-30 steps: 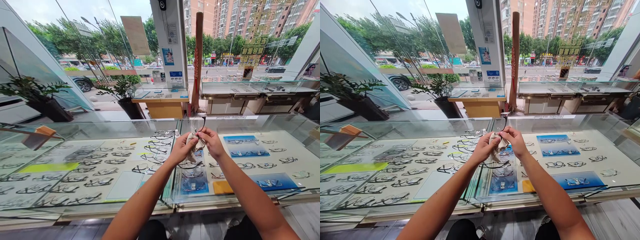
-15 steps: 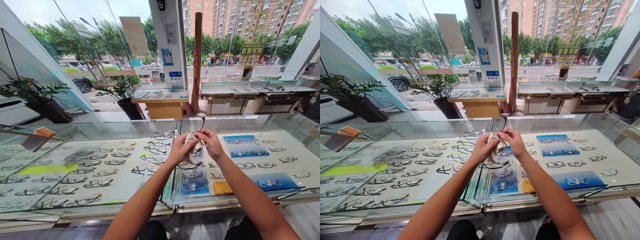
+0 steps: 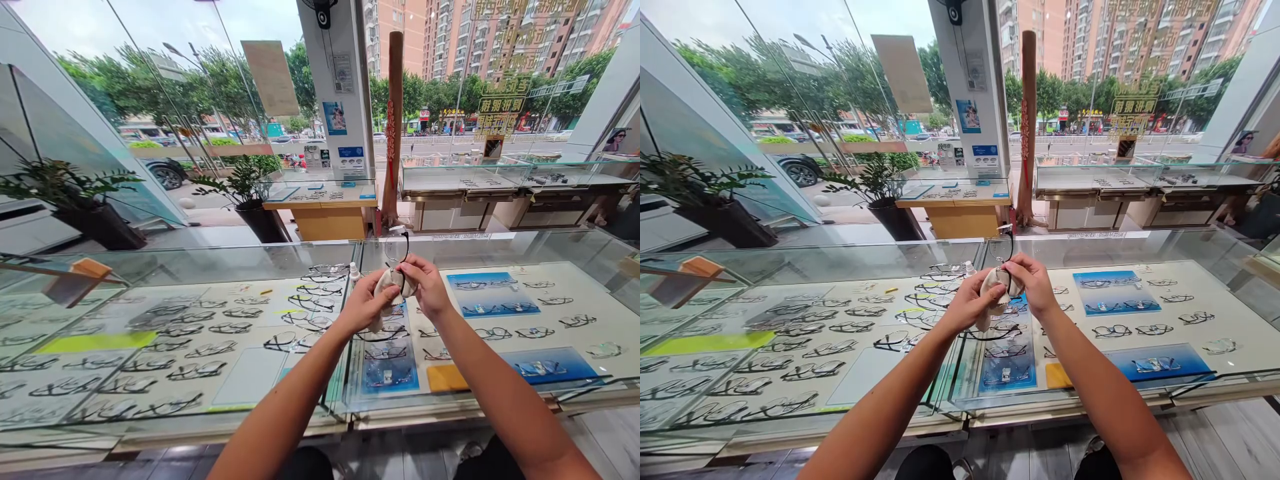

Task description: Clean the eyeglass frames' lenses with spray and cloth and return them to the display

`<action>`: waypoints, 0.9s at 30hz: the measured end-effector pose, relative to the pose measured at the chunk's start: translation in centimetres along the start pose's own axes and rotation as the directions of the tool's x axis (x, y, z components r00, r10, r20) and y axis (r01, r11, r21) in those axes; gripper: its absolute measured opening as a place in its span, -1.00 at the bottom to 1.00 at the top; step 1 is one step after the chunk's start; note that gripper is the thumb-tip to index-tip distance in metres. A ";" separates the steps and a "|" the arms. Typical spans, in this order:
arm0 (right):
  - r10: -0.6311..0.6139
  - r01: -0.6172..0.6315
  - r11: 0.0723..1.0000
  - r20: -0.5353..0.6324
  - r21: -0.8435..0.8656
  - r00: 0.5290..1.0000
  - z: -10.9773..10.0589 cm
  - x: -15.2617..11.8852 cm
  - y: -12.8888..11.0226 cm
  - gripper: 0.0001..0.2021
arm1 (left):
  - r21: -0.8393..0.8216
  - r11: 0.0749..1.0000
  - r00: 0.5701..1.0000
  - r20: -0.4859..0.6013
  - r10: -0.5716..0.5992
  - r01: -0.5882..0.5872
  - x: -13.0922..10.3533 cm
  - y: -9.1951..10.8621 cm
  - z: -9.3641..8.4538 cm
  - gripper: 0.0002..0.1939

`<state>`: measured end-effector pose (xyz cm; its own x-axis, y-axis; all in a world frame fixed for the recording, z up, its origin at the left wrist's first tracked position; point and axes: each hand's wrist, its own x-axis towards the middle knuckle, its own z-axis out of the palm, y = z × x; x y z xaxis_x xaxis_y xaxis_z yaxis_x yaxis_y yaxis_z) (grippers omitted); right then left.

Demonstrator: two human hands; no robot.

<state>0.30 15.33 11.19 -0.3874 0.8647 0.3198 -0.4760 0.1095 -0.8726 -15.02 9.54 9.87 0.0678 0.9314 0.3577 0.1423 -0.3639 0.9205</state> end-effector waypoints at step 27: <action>0.090 -0.095 0.991 0.064 0.096 0.994 0.1 -0.1 0.3 -0.60 | -0.014 1.000 0.973 -0.229 0.003 -0.006 0.3 -1.0 -0.1 -0.23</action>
<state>0.10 15.18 10.91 -0.4779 0.8380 0.2633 -0.5105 -0.0210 -0.8596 -15.21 10.16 9.07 -0.1602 0.9080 0.3872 0.1284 -0.3697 0.9202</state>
